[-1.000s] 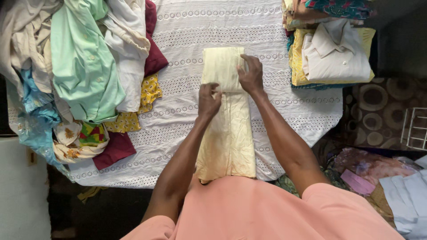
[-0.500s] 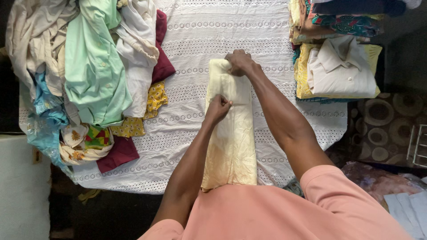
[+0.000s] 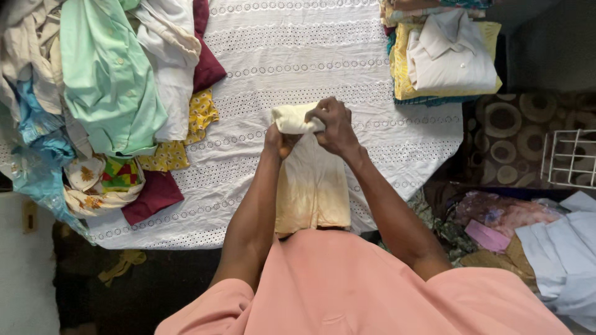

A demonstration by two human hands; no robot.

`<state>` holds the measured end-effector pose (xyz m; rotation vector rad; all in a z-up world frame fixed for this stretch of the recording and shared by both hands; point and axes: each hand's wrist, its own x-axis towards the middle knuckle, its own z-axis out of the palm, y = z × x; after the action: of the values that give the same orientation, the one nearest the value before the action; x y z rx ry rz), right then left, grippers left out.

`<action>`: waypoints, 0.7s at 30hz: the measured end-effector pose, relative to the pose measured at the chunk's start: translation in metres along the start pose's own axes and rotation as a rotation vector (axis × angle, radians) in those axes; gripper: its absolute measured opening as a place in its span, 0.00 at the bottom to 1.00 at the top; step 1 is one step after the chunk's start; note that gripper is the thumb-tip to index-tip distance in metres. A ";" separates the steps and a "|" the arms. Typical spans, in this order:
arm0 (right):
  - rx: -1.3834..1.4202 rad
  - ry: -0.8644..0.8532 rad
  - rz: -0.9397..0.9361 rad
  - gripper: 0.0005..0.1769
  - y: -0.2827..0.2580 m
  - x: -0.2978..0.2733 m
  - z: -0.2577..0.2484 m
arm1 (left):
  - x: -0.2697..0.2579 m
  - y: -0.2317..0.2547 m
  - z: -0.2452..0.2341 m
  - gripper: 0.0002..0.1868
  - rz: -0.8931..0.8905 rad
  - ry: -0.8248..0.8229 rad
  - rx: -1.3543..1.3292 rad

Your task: The person picks up a light-colored dress from a pile of laundry on a table, spreads it out to identify its shape, and then proceeds to fold it into a rectangular shape by tucking in the sleeves and folding the bottom half up, finally placing it on top of a stack of folded clothes.

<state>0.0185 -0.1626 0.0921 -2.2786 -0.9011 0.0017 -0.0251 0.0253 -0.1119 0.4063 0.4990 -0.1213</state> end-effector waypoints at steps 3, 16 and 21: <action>-0.052 -0.013 0.074 0.24 -0.017 -0.046 0.015 | -0.008 0.003 0.003 0.29 -0.007 0.010 -0.254; 0.129 -0.071 -0.017 0.24 0.002 -0.120 0.064 | -0.073 0.024 0.039 0.40 0.239 0.291 1.032; 0.183 0.159 0.611 0.28 0.047 -0.115 0.062 | -0.099 0.001 0.016 0.41 0.759 0.647 1.537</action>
<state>-0.0551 -0.2206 -0.0102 -2.2529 -0.0963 0.1629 -0.1043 0.0212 -0.0505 2.1524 0.7840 0.4255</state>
